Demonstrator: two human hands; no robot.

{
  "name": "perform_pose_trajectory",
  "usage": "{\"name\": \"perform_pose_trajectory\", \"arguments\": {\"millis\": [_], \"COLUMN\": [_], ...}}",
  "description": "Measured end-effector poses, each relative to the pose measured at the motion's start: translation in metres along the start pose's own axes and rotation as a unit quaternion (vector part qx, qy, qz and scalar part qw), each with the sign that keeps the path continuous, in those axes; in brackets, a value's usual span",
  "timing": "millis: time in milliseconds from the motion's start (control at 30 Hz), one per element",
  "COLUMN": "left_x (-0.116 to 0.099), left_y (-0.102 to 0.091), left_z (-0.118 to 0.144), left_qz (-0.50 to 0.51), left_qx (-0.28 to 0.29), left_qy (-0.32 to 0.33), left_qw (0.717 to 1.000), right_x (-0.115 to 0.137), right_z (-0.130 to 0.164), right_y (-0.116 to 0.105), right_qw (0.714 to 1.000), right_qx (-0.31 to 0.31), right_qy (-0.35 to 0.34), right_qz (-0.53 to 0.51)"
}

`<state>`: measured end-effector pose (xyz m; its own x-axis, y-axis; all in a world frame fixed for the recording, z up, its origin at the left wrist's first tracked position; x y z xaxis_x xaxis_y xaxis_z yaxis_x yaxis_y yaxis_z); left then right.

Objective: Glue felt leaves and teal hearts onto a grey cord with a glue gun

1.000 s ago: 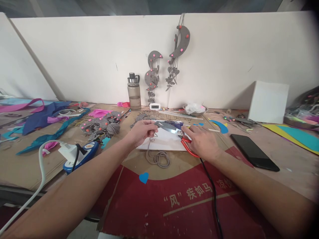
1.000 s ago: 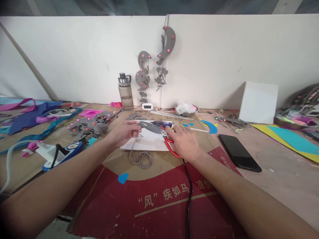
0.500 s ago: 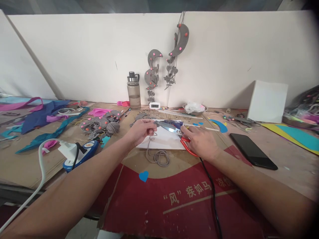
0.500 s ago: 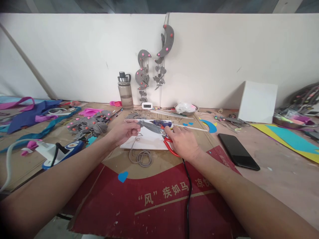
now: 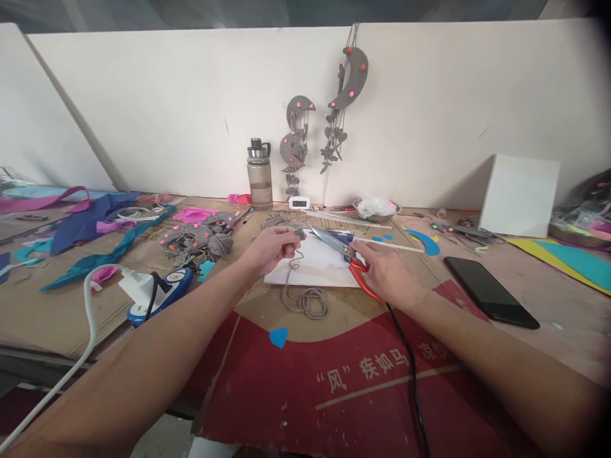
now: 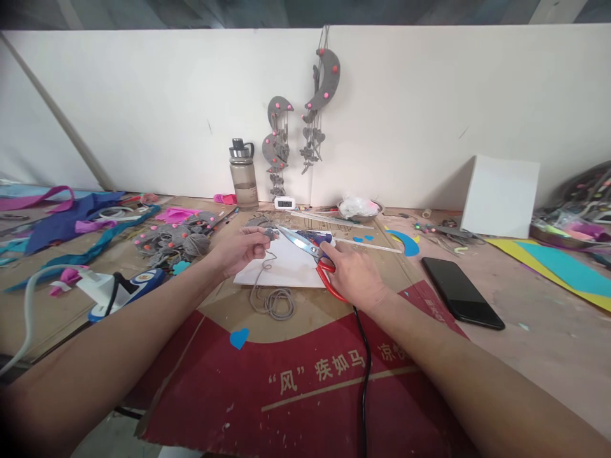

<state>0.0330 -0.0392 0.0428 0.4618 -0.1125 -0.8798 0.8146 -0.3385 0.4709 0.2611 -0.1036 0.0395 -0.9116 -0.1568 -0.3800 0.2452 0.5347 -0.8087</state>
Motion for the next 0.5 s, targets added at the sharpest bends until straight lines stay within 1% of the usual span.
{"name": "perform_pose_trajectory", "arguments": {"millis": [100,233,367,500], "left_x": [-0.0002,-0.0014,-0.0020,-0.0007], "left_y": [-0.0008,-0.0033,-0.0057,-0.0074], "left_z": [0.0001,-0.0002,-0.0012,-0.0024], "left_qz": [0.008,0.012,-0.007,-0.030], "left_qx": [-0.004,-0.013,-0.014,-0.018], "left_qy": [0.003,0.004,0.001,-0.017], "left_qw": [1.000,1.000,1.000,0.999], "right_x": [0.0003,-0.0003,-0.0004,-0.0013], "right_z": [-0.0003,0.0004,0.0011,0.0008], "right_y": [-0.0005,-0.0018,-0.0024,-0.0019], "right_qw": [1.000,0.998,0.996,0.995], "right_qx": [-0.006,-0.019,-0.040,-0.047], "right_qy": [-0.026,-0.038,-0.054,-0.052], "right_qz": [0.004,0.034,0.059,0.077]}}
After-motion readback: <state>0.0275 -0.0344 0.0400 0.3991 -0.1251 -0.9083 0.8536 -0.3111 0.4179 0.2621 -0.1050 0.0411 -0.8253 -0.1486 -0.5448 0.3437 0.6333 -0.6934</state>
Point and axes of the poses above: each hand's wrist, its own z-axis away from the middle knuckle, its own y-axis out of the palm, x = y × z, the point moved 3 cm from there along -z, towards the middle knuckle, and after that the axes turned 15 degrees about z, right-handed, at the moved point
